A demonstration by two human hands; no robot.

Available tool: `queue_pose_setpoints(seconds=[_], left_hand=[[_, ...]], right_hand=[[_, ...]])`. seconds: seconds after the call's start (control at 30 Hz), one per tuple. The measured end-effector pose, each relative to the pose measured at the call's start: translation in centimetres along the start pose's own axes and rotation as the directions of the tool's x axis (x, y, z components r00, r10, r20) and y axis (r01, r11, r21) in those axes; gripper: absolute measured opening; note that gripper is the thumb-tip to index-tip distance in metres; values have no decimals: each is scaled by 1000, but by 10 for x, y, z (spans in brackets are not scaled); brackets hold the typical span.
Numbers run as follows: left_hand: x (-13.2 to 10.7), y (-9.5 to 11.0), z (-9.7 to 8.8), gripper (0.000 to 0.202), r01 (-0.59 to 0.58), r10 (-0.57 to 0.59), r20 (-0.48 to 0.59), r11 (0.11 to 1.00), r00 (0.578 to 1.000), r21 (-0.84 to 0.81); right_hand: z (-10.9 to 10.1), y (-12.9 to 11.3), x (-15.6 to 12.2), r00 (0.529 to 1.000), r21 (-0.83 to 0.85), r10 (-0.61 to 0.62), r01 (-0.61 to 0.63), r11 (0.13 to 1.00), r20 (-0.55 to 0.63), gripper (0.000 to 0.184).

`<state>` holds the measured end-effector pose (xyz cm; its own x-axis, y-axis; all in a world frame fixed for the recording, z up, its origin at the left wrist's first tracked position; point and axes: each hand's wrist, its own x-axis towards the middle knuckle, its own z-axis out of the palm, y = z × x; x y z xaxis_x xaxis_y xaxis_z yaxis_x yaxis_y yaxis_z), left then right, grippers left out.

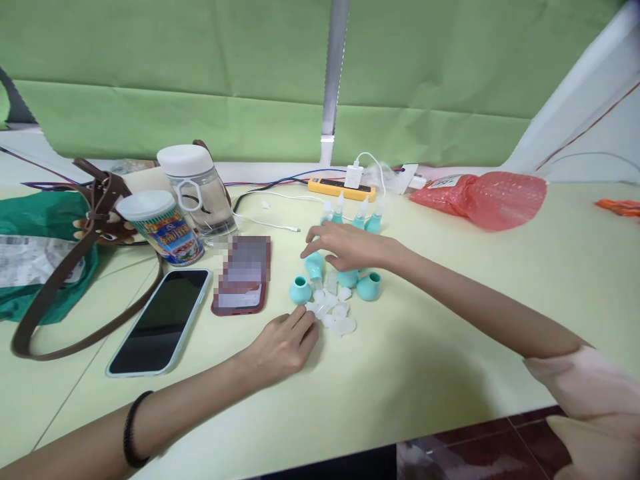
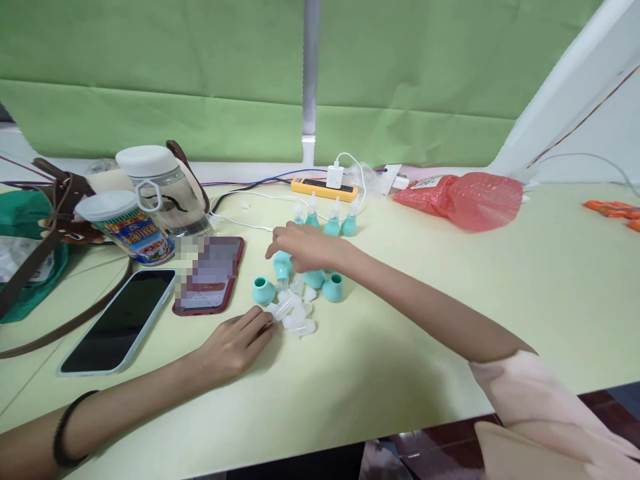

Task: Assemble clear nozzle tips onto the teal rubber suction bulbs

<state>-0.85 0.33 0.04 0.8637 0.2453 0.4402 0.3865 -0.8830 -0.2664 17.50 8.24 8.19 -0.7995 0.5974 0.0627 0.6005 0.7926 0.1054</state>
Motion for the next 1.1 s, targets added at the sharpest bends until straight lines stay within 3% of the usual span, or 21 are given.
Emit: queue_pose_setpoints(seconds=[0.1, 0.23, 0.4, 0.53, 0.67, 0.77, 0.83, 0.87, 0.93, 1.0, 1.1], left_hand=[[-3, -1, 3, 16, -6, 6, -31, 1000, 999, 13], [-5, -1, 7, 13, 8, -6, -53, 999, 999, 34], [-3, 0, 5, 10, 51, -52, -93, 999, 994, -14], [0, 1, -2, 5, 112, -131, -152, 985, 980, -129], [2, 2, -10, 11, 177, -295, -225, 885, 929, -431], [1, 4, -18, 18, 254, -475, -117, 644, 872, -722], [0, 6, -23, 15, 301, -539, 0, 470, 842, -830], [0, 7, -25, 19, 311, -536, 40, 425, 843, -850], [1, 11, -28, 32, 307, -472, 72, 442, 879, -843], [2, 16, -30, 25, 325, -379, 136, 494, 915, -807], [3, 19, -28, 24, 437, -299, 334, 414, 894, -798]], right_hand=[[9, 10, 16, 994, -55, -90, 94, 994, 66, 44], [16, 3, 23, 995, -178, -100, 101, 979, 17, 25], [-3, 8, 18, 995, -279, -97, 94, 956, 2, 21], [-32, 3, -5, 993, -379, 45, -82, 922, -107, 17], [-53, -23, -45, 931, -216, 190, -264, 940, -311, 13], [-45, -50, -71, 892, 100, 212, -187, 977, -399, 17], [-28, -69, -82, 911, 265, 210, -117, 957, -355, 21], [-17, -78, -85, 919, 307, 201, -95, 947, -338, 22], [5, -94, -89, 889, 360, 237, -89, 929, -392, 27], [23, -105, -90, 850, 399, 254, -57, 915, -462, 27], [35, -109, -90, 869, 464, 248, -25, 885, -428, 12]])
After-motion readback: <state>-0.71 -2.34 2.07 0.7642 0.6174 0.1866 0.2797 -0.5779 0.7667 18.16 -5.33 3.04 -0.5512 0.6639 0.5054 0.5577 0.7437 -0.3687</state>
